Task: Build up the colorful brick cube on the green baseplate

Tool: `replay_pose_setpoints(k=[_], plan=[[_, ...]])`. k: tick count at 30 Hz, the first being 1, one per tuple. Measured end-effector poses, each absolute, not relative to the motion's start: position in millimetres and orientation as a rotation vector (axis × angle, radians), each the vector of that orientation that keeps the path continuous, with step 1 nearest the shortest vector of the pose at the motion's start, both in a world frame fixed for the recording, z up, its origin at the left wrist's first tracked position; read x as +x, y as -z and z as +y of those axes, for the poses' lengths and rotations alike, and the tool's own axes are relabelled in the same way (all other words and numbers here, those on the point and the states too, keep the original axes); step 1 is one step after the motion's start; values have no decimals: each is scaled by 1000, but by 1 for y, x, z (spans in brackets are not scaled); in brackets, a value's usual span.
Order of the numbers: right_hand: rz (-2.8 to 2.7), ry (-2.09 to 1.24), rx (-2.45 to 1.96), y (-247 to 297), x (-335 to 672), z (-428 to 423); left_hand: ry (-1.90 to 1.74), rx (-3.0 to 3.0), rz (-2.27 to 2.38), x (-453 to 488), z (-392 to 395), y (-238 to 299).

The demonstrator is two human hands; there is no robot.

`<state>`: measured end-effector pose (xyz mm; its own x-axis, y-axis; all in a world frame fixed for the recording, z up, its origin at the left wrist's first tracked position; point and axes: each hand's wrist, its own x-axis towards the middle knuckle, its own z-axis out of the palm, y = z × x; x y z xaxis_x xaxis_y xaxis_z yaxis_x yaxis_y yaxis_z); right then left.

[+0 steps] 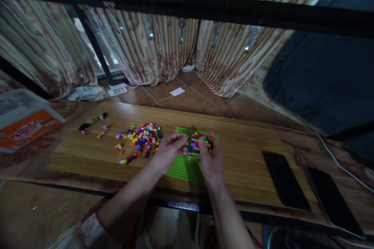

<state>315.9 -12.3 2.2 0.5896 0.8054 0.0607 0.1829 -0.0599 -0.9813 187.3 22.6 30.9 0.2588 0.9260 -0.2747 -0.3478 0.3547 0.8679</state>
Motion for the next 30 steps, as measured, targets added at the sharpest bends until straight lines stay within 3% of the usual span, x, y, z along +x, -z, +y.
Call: replay_pose_setpoints(k=[3, 8, 14, 30], plan=[[-538, -788, -1500, -10, 319, -11, -1100, 901, 988, 158, 36, -38], [-479, -750, -1564, -18, 322, -13, -1188, 1231, 1414, 72, 69, -36], [-709, -719, -1765, -26, 316, -13, -749, 1655, 2109, -21, 70, -31], [-784, -741, -1816, -27, 309, -9, -470, 1841, 2054, -24, 71, -10]])
